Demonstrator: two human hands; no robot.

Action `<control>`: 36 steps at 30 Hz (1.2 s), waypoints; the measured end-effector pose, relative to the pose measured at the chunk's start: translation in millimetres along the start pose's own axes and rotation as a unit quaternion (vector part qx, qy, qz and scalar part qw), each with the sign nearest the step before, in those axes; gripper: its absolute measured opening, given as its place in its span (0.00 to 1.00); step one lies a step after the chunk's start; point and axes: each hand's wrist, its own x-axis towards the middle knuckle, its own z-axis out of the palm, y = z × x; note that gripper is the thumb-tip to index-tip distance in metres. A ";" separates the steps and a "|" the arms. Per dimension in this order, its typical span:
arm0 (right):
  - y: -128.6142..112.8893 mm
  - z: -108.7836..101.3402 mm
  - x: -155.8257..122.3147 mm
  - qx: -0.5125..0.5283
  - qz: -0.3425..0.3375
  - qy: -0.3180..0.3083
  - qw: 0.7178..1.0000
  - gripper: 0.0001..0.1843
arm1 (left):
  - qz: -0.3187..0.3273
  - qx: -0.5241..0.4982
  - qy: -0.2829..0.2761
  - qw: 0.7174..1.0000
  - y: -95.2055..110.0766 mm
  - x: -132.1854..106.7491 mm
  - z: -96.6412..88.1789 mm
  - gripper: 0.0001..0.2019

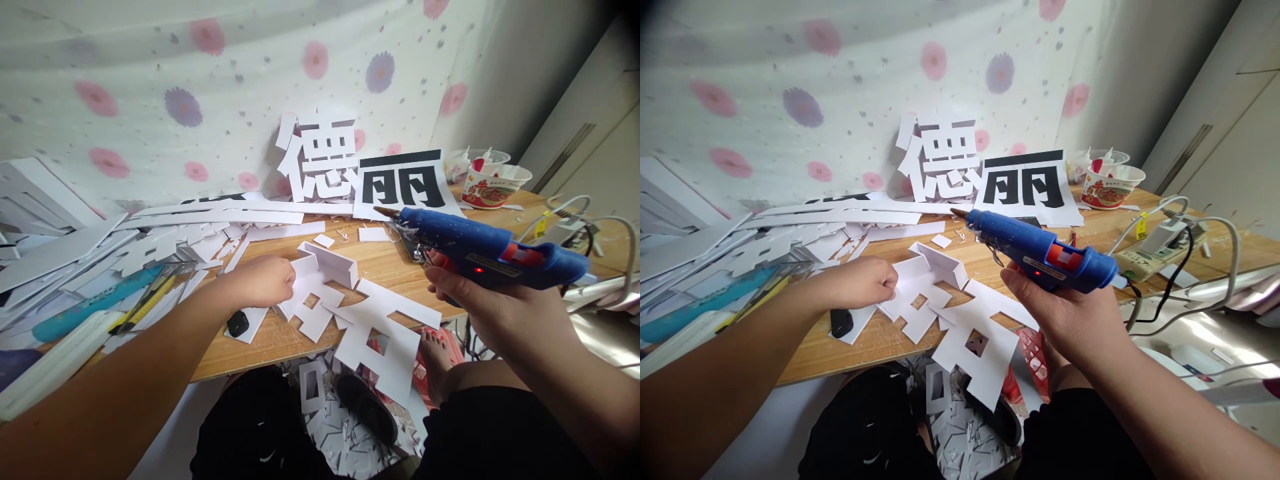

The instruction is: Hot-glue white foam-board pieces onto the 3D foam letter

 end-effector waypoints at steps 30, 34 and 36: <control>-1.3 -2.5 -0.9 -0.016 -0.002 -0.001 1.000 0.07 | 0.008 0.005 0.018 1.000 -3.1 -0.4 4.6 0.11; -0.5 -2.6 -1.4 -0.008 0.010 0.002 1.000 0.08 | 0.008 0.000 0.018 1.000 -7.2 -6.0 -2.8 0.14; 2.1 -2.7 -1.3 -0.004 0.016 0.009 1.000 0.09 | 0.008 -0.014 0.043 0.999 -10.4 -12.5 -7.1 0.16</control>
